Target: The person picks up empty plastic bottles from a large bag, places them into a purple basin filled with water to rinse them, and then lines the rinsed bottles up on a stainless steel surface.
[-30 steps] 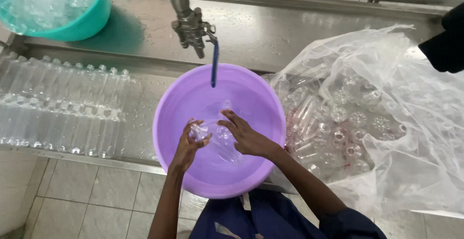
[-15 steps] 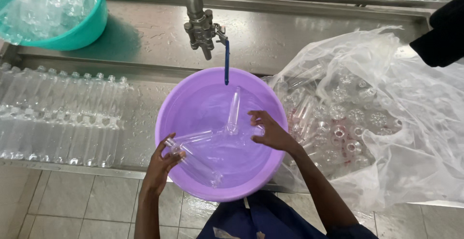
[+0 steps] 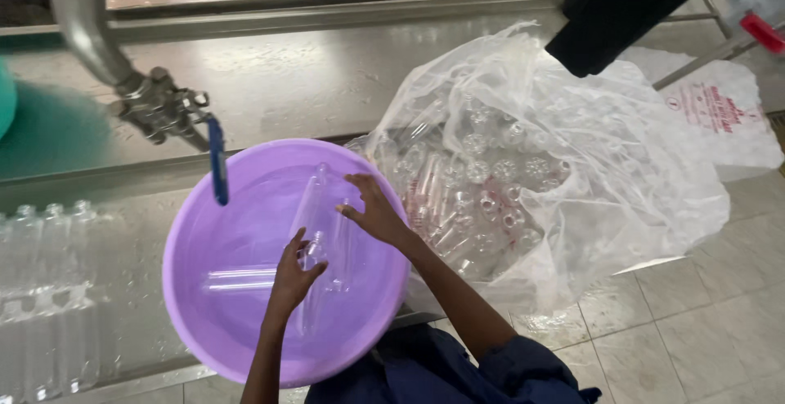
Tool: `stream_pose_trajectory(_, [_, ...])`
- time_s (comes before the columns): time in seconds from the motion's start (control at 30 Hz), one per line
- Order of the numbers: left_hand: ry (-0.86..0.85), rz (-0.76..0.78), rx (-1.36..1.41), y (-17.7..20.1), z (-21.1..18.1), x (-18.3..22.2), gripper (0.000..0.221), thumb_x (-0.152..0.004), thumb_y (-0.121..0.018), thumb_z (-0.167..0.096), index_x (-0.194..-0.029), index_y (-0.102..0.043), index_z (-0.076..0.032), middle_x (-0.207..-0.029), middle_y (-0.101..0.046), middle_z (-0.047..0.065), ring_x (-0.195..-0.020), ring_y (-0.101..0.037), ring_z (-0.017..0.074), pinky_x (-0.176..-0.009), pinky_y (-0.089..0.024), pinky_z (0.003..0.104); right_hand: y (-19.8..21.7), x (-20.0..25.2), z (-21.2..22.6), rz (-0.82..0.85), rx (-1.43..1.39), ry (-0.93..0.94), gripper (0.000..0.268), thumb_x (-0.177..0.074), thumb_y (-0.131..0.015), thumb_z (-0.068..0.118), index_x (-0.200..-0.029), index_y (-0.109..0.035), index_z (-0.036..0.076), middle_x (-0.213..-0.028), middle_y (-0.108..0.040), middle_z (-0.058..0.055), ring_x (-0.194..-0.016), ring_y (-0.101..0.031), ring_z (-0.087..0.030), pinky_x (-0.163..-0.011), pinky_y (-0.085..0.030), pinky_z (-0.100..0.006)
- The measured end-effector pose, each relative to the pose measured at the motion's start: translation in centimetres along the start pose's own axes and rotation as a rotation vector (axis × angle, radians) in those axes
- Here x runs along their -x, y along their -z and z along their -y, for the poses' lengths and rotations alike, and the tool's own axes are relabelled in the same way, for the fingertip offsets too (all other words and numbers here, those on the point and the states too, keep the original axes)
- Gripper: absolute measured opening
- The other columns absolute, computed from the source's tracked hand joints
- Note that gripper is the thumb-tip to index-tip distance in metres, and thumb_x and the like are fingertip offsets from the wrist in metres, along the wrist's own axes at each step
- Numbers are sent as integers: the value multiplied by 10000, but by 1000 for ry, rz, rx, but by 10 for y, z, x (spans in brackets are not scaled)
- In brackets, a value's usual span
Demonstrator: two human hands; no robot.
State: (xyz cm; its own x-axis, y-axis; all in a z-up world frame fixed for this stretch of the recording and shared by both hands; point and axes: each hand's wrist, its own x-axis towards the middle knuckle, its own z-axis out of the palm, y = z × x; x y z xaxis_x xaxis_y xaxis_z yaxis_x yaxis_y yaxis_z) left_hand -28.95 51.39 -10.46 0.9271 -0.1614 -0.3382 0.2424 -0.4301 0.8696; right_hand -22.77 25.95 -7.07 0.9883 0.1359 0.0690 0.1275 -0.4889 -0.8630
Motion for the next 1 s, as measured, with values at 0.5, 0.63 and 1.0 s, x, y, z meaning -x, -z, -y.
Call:
stream_pose_trajectory(0.5, [-378,314,-304,-214,-177,-87,1189,-781,-990,-398,-1730,-289,-253,-1677,-273,353,-1520,-323,669,-1223,-345,751,258,154,-89,-149,561,-305,640,-925,-809,237,-1511,-607,76,-1380,-637,-191,-1357,-635,-378,-1138,-542,-476])
stream_pose_trajectory(0.63, [-445,408,-682,-272,-179,-113,1405,-672,-1023,-367,-1769,-149,-282,-1789,-8,323,-1608,-77,658,-1271,-248,744,245,126,-103,-29,760,-204,1055,-772,-944,100,-1669,-393,176,-1711,-257,-304,-1503,-381,-549,-1149,-457,-604])
stream_pose_trajectory(1.0, [-413,213,-812,-306,-168,-116,1434,-728,-970,-297,-1788,-15,-153,-1773,-66,325,-1513,-312,607,-1201,-380,653,237,65,-210,328,1142,327,1313,-467,-1103,272,-1595,-433,250,-1635,-390,-296,-1536,-364,-603,-1199,-395,-649])
